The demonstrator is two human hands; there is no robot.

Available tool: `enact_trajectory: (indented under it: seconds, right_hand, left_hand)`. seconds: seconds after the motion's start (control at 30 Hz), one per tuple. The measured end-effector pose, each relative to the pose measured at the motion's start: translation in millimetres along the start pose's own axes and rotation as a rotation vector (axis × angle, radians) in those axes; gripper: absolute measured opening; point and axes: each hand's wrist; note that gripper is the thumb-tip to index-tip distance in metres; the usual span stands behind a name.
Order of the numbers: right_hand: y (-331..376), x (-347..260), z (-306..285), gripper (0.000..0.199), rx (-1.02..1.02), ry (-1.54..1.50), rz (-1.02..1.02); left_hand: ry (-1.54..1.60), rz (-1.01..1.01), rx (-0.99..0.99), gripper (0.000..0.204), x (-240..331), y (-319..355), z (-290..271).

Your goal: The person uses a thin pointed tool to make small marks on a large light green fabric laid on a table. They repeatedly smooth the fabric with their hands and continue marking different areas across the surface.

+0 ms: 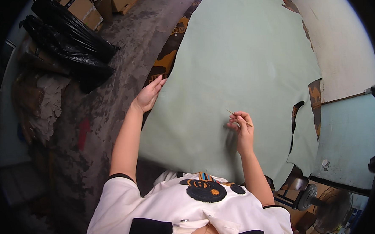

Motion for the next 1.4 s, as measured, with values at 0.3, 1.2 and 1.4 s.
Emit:
enact_trajectory:
  seconds: [0.3,1.2,1.4]
  right_hand:
    - [-96.7,11.2,36.7,0.014,0.006,0.013,-0.149]
    - [-194.8,1.7,55.1,0.032,0.138,0.331,-0.388]
    - [-220.3,13.8,70.3,0.032,0.061,0.513,-0.403]
  left_hand:
    - [0.385,0.036,0.072,0.092,32.6,-149.8,-0.8]
    - [0.372,0.068,0.05,0.088,68.7,-177.5,9.8]
    - [0.37,0.06,0.03,0.093,69.0,-179.1,9.6]
Point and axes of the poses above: each hand's wrist, its own y-axis away from the middle knuckle, its own z-axis out of the palm, x = y × z, and after that the axes turned 7 degrees about -y, right-handed
